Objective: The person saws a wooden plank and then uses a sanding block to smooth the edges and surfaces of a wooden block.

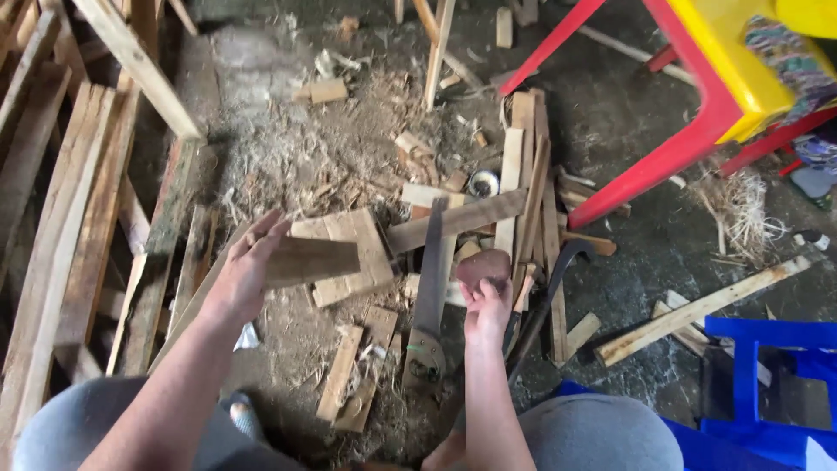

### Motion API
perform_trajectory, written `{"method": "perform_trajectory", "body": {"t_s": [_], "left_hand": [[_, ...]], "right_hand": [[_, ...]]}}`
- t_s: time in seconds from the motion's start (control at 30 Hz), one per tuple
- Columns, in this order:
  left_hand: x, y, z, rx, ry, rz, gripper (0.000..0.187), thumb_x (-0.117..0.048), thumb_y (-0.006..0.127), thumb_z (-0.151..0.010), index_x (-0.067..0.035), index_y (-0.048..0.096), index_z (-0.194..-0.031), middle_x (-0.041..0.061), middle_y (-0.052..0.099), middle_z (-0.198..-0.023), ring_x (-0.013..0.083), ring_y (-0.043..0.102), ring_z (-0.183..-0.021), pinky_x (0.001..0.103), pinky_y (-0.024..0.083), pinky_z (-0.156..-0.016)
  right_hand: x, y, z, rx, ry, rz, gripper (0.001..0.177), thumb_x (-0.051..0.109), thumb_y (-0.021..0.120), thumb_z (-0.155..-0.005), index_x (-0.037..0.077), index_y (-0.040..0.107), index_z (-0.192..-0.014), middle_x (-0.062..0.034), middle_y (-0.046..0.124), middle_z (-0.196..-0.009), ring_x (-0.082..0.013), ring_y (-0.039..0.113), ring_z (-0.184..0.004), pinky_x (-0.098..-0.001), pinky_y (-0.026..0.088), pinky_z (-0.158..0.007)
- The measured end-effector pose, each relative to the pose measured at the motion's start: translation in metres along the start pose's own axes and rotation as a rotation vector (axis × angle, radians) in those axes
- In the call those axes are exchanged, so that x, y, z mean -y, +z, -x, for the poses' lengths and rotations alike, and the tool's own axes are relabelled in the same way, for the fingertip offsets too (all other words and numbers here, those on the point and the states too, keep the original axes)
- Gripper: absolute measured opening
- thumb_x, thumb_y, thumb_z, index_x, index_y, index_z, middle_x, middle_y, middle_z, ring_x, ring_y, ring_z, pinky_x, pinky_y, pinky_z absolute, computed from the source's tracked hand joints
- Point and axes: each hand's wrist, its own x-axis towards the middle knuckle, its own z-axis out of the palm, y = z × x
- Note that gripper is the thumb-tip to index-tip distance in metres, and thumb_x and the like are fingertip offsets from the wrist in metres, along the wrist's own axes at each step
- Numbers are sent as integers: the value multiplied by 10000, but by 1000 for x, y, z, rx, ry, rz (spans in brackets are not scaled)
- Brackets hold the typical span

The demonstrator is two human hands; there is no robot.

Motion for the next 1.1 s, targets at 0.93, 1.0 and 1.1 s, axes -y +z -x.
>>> {"method": "perform_trajectory", "body": {"t_s": [0.93, 1.0, 1.1], "left_hand": [[34, 7, -27, 148, 46, -4, 546, -322, 454, -982, -219, 470, -1519, 103, 563, -1501, 272, 451, -1453, 494, 294, -1230], [36, 7, -35, 200, 12, -121, 561, -398, 361, -993, -285, 403, -1541, 1, 524, -1564, 198, 448, -1473, 533, 280, -1244], [48, 12, -40, 205, 37, -60, 558, -395, 379, -988, -224, 449, -1514, 61, 518, -1558, 245, 434, -1478, 492, 327, -1231]], "right_hand": [[-85, 62, 78, 624, -33, 1163, 742, 94, 569, -873, 263, 354, -1562, -148, 498, -1530, -344, 496, -1372, -458, 408, -1166], [-106, 54, 61, 670, 9, 1072, 783, -26, 518, -854, 230, 317, -1567, -99, 516, -1528, -290, 561, -1325, -416, 449, -1138], [-133, 38, 45, 755, -185, 951, 701, 4, 528, -817, 80, 410, -1504, -135, 556, -1462, -269, 561, -1310, -355, 418, -1111]]}}
